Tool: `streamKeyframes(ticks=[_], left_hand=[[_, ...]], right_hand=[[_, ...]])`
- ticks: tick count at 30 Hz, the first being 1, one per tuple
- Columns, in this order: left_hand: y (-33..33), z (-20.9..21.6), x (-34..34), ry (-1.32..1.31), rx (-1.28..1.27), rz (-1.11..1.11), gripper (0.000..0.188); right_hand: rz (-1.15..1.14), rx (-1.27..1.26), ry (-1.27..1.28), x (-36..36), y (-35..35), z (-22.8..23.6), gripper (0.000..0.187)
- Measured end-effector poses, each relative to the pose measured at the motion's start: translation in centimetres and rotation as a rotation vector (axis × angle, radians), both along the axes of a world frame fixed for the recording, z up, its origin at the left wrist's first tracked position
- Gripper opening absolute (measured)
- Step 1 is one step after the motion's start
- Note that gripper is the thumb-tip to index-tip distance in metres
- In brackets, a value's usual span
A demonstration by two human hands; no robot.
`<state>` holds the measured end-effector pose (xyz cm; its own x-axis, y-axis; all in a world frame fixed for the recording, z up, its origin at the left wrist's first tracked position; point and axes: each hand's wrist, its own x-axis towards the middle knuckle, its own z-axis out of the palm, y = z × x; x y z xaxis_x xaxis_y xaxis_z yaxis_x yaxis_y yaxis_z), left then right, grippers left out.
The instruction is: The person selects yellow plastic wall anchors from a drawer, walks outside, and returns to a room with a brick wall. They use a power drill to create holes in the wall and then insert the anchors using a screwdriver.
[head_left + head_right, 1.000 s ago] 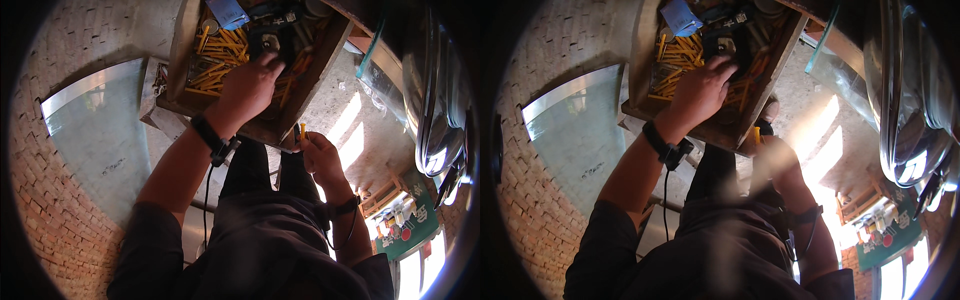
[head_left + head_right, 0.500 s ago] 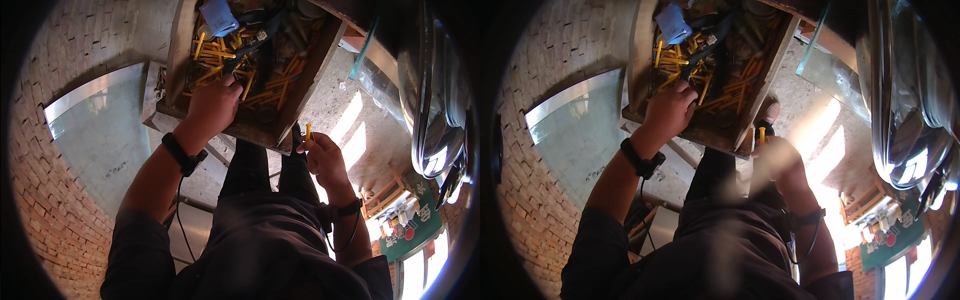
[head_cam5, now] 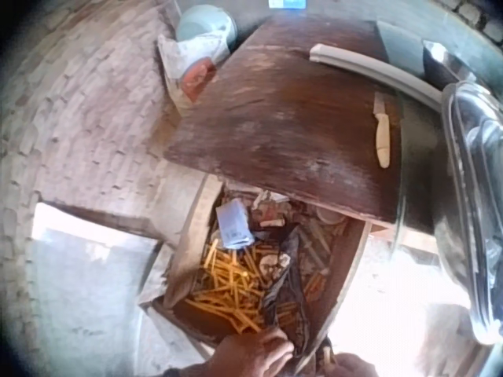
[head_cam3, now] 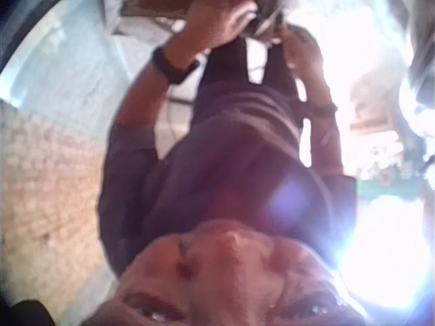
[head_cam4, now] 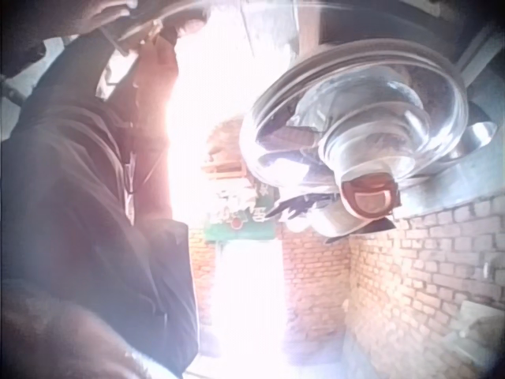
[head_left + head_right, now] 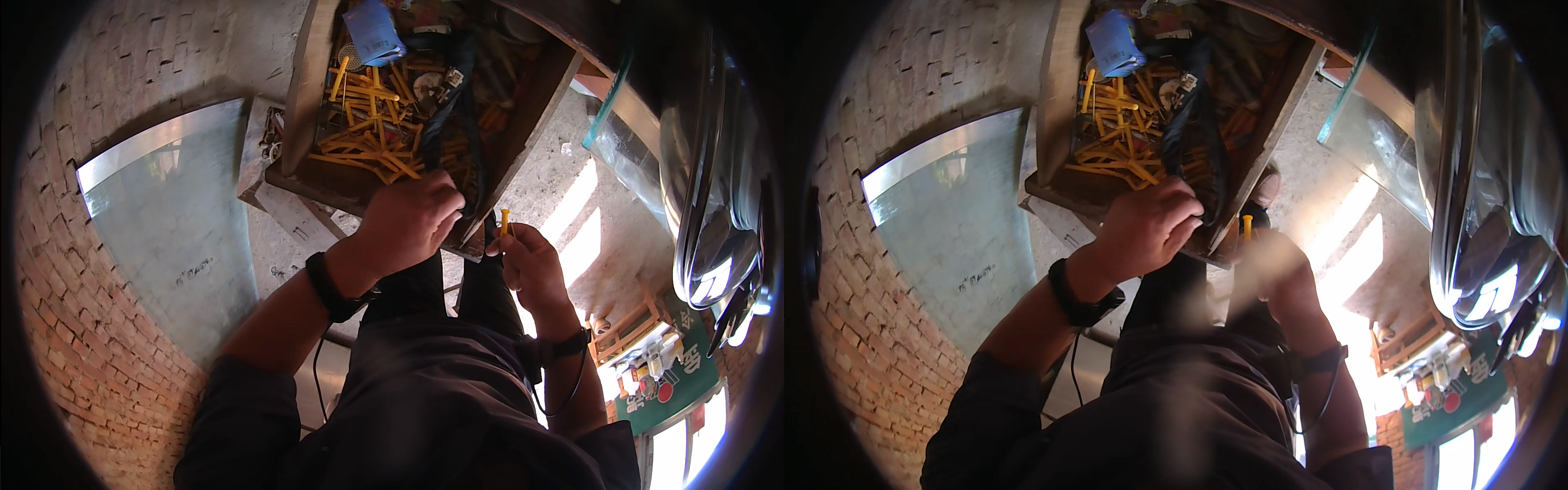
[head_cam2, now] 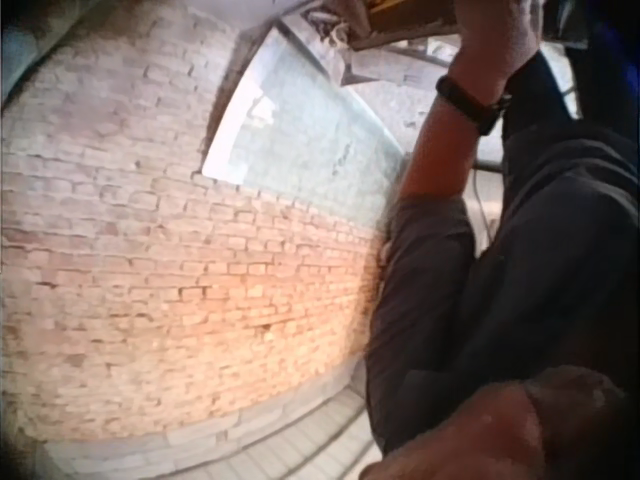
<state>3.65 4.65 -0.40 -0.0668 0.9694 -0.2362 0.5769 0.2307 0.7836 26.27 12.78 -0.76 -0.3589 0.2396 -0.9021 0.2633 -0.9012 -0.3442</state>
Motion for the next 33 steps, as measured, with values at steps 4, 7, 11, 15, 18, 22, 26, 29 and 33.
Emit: streamKeyframes(ticks=[4, 7, 11, 15, 18, 22, 26, 29, 33], left_hand=[[0.3, -1.2, 1.1, 0.072, -0.098, -0.079, 0.018], [0.9, -1.2, 0.5, 0.022, 0.017, 0.090, 0.028], [0.8, -2.6, -3.1, 0.188, 0.083, 0.374, 0.035], [2.3, -3.7, -6.0, 0.376, 0.077, 0.411, 0.033], [2.5, -5.0, -6.1, 0.323, 0.042, 0.331, 0.034], [4.0, -6.0, -4.0, 0.416, 0.142, 0.303, 0.039], [5.6, -5.8, -0.6, 0.235, 0.099, 0.280, 0.046], [6.7, -6.0, -0.3, 0.161, 0.140, 0.290, 0.047], [6.2, -5.3, -2.0, 0.311, -0.336, 0.140, 0.043]], right_hand=[[0.056, -0.032, -0.037, -0.3, 0.2, -0.1, 0.021], [0.089, -0.028, -0.041, -0.5, 0.2, -0.2, 0.021], [0.133, -0.010, -0.044, -0.6, 0.3, -0.6, 0.021], [0.085, -0.047, -0.057, -0.5, 0.0, -0.8, 0.019], [0.073, -0.044, -0.039, -0.7, 0.1, -0.9, 0.018], [0.082, -0.071, -0.103, -1.2, 0.0, -0.9, 0.017], [0.128, -0.089, -0.171, -1.7, 0.0, -1.0, 0.015], [0.150, -0.066, -0.127, -2.1, 0.1, -0.8, 0.015], [0.136, -0.049, -0.044, -1.9, 0.4, -0.7, 0.014]])
